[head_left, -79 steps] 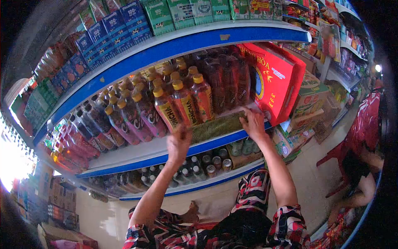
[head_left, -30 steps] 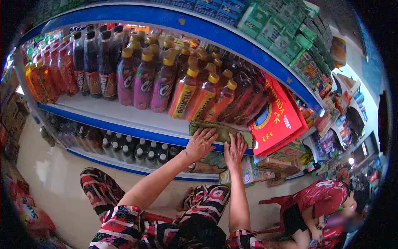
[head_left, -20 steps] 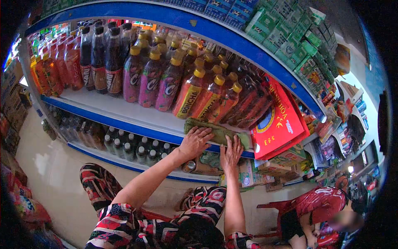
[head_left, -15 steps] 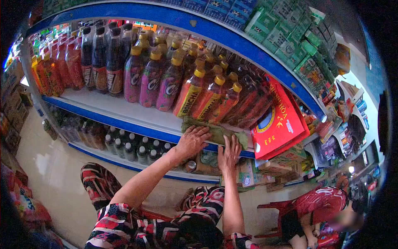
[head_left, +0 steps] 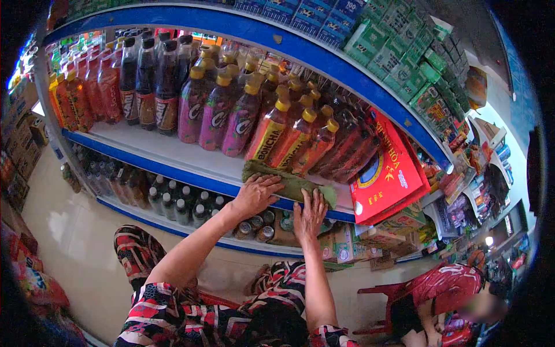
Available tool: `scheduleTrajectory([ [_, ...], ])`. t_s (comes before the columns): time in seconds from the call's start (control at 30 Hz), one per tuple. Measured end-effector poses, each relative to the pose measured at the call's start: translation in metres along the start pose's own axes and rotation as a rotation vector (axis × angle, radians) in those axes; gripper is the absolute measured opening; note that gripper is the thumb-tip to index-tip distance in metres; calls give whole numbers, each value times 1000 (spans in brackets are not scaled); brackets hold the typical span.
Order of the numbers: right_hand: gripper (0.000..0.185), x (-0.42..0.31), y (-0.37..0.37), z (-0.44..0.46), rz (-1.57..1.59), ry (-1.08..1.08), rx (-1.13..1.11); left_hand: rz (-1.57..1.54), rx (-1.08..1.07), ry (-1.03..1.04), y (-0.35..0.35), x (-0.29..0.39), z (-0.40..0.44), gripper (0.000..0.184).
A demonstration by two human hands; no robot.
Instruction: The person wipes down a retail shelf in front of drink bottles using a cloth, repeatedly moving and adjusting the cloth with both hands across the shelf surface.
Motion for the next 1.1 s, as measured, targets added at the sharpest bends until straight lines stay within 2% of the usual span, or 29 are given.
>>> scheduleTrajectory([
  [0.23, 49, -28, -1, -4, 60, -26, -45, -27, 100, -32, -18, -16, -11, 35],
  [0.33, 49, -41, 1, -9, 88, -55, -54, -3, 134, -121, -23, -31, -18, 35],
  [0.57, 42, -50, 8, 1, 172, -104, -98, 29, 156, -259, -50, -62, -32, 44],
  [0.67, 40, -50, 14, 8, 51, -97, -72, 50, 94, -277, -54, -76, -40, 48],
  [0.9, 38, -57, 35, 15, 138, 38, -102, 95, 112, -283, -62, -88, -56, 52],
  [1.1, 49, -119, 63, 15, 189, -132, -130, 150, 98, -333, -54, -81, -53, 55],
])
Point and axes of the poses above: each hand's wrist, its own z-axis towards the middle knuckle, its own y-axis out of the palm, x = y × z, the point moved 9 cm from there along z, towards the middle knuckle, and after that the axes turned 13 degrees about z, right-handed, at the moved point
